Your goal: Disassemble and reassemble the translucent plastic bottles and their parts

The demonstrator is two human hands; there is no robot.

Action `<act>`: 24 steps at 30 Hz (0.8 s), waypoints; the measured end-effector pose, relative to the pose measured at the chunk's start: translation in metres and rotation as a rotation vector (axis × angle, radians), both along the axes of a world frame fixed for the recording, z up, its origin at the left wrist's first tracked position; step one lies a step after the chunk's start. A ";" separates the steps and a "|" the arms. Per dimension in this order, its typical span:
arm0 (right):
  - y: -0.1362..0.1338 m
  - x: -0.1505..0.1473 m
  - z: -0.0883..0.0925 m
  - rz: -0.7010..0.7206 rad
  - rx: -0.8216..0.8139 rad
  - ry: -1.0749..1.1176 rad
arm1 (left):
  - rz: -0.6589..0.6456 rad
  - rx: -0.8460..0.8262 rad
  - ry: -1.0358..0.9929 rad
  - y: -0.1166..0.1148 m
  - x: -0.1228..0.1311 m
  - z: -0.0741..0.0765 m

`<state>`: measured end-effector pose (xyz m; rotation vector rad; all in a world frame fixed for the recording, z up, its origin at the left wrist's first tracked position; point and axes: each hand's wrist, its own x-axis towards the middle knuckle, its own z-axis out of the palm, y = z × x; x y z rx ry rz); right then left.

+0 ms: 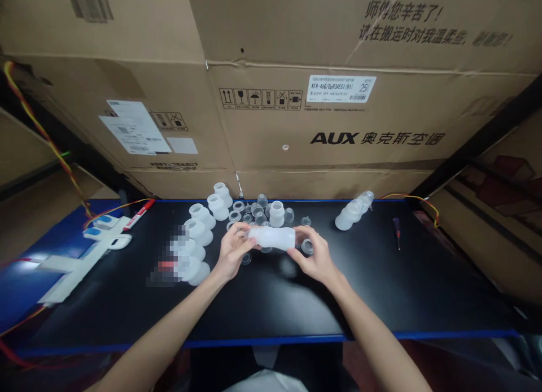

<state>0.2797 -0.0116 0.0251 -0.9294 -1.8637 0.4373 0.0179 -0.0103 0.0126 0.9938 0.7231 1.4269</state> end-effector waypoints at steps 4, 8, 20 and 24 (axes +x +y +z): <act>0.008 0.003 -0.004 -0.021 -0.079 -0.065 | -0.004 0.054 0.054 0.000 0.001 0.002; 0.003 -0.010 -0.004 -0.090 -0.124 -0.037 | 0.014 0.076 0.082 -0.003 0.002 0.010; -0.105 -0.032 -0.011 0.301 -0.282 0.111 | 0.119 0.003 0.189 -0.114 -0.041 -0.005; -0.119 -0.035 -0.009 0.282 -0.292 0.049 | 0.113 -0.079 0.200 -0.128 -0.046 -0.008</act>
